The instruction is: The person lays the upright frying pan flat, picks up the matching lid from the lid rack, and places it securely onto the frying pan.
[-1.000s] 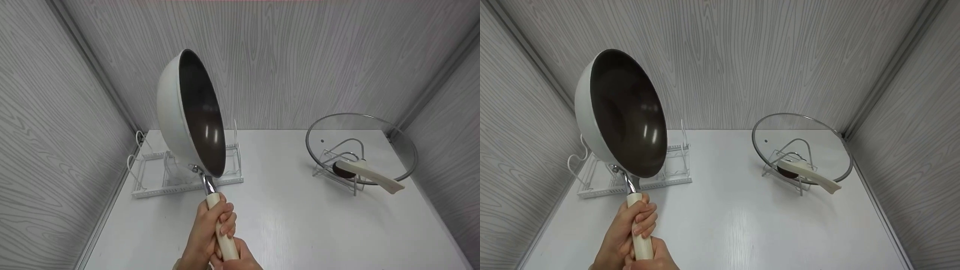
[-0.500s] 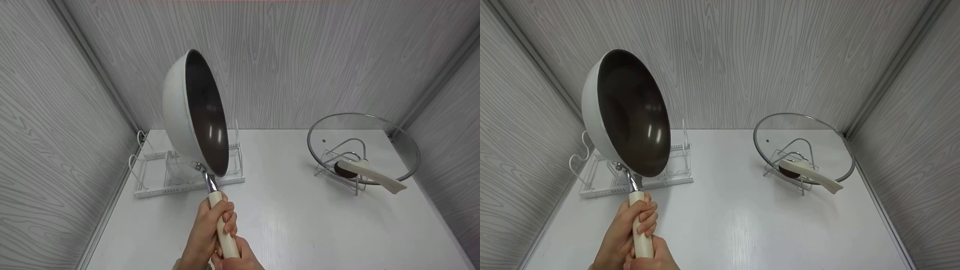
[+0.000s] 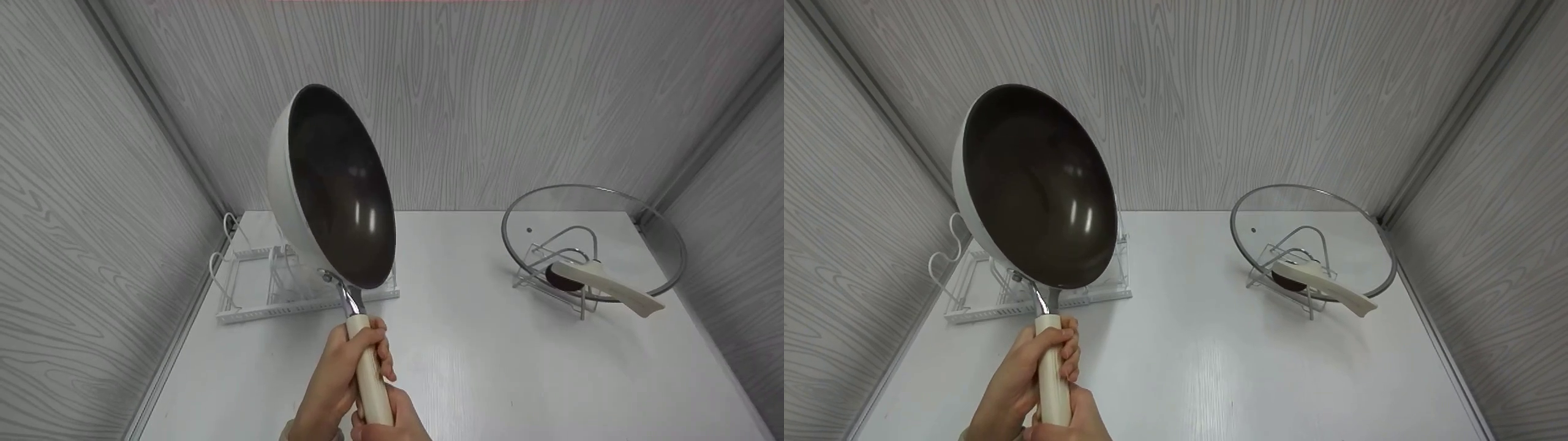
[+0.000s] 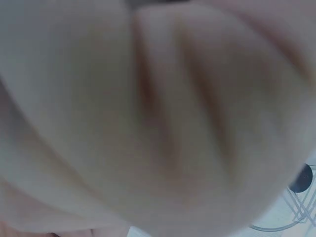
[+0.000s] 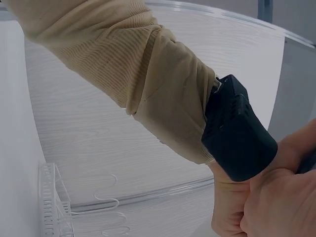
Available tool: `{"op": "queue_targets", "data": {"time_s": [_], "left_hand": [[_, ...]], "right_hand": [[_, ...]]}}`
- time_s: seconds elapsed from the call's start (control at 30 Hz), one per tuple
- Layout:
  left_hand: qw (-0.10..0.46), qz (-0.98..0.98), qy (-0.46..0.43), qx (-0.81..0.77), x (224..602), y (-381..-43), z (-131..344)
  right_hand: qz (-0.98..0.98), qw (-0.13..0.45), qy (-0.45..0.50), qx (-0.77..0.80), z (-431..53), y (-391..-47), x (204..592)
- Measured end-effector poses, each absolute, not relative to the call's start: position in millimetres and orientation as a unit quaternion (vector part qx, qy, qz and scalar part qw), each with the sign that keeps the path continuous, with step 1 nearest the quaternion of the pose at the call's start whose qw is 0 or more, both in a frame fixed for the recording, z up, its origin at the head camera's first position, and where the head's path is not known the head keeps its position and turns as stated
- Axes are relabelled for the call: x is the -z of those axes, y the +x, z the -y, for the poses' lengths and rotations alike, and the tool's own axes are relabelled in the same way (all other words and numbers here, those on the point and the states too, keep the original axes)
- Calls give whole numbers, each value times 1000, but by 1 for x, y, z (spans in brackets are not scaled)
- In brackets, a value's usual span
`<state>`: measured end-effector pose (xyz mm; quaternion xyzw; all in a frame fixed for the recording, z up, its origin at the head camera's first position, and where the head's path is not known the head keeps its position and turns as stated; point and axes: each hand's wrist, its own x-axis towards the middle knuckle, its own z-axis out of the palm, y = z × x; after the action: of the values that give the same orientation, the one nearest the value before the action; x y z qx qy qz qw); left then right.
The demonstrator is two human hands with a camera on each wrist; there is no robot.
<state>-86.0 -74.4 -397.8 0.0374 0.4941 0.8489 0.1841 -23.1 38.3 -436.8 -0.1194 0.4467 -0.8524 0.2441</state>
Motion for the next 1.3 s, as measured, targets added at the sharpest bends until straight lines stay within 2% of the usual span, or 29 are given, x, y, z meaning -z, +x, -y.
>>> {"op": "queue_targets", "data": {"time_s": [0.3,0.57,0.83,1.3], "left_hand": [[167,-506,28,-846,397,-86,74],[172,-506,12,-845,398,-84,75],[185,-476,8,-860,398,-85,74],[197,-383,30,-902,408,-84,66]], "right_hand": [[-525,212,-114,816,-39,-27,437],[-552,208,-113,799,-40,-26,439],[-602,175,-135,767,-44,-30,441],[-587,182,-132,778,-42,-25,444]]}}
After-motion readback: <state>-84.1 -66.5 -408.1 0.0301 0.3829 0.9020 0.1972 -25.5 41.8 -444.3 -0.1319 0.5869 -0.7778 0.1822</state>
